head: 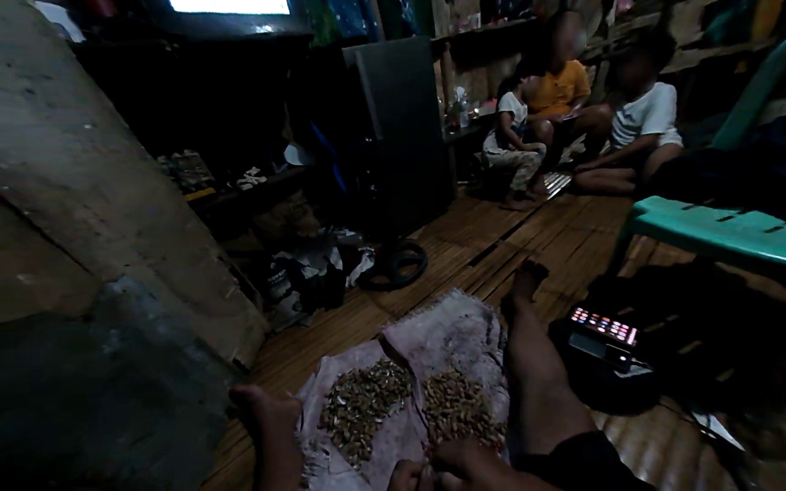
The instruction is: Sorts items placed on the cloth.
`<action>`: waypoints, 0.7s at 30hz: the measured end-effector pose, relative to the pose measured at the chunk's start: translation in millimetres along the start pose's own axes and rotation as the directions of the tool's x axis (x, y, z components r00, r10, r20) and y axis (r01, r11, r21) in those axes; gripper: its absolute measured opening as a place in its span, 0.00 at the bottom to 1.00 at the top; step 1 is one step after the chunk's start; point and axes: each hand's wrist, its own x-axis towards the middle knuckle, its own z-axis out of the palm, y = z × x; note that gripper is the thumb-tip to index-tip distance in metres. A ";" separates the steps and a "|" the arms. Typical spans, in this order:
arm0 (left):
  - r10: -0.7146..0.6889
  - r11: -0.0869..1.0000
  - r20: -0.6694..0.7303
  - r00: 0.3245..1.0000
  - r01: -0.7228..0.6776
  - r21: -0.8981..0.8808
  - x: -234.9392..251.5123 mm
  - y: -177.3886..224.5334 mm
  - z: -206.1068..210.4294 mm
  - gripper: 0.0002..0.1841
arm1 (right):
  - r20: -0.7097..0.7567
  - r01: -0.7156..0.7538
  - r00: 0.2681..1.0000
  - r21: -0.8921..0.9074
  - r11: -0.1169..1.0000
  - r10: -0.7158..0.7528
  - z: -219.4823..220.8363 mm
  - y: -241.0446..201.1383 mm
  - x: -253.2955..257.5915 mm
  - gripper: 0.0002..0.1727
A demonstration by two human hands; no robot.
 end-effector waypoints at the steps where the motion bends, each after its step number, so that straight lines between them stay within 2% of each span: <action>1: -0.018 1.000 0.015 1.000 0.018 0.001 -1.6 1.3 0.1 0.12 | 0.008 -0.005 1.000 0.003 1.000 0.005 0.5 0.6 -0.2 0.18; 3: -0.018 1.000 0.036 0.999 0.018 0.010 -2.9 -8.6 5.8 0.13 | 0.014 -0.025 1.000 0.004 1.000 0.025 4.1 3.5 -0.4 0.18; 5: 0.030 0.998 0.031 0.999 -0.031 0.060 1.5 -42.7 20.6 0.13 | 0.010 -0.053 0.999 -0.005 0.999 0.053 7.7 5.7 1.0 0.18; 7: 0.022 0.995 0.054 0.998 -0.027 0.092 3.4 -54.5 25.3 0.13 | -0.005 -0.055 0.998 -0.004 0.998 0.055 10.7 8.6 2.7 0.17; 14: -0.049 0.999 0.035 0.998 0.048 0.021 2.9 -50.6 20.9 0.12 | 0.028 -0.067 0.997 -0.005 0.998 0.067 6.7 2.8 5.7 0.18; 17: -0.058 0.998 0.046 0.997 0.059 -0.034 8.3 -51.4 19.0 0.12 | 0.005 -0.077 0.997 0.062 0.995 0.077 5.2 4.8 5.8 0.18; 21: -0.111 0.978 0.062 0.992 0.120 -0.169 10.6 -51.9 16.9 0.10 | 0.073 -0.169 0.985 0.174 0.970 0.158 -1.1 -0.1 4.1 0.19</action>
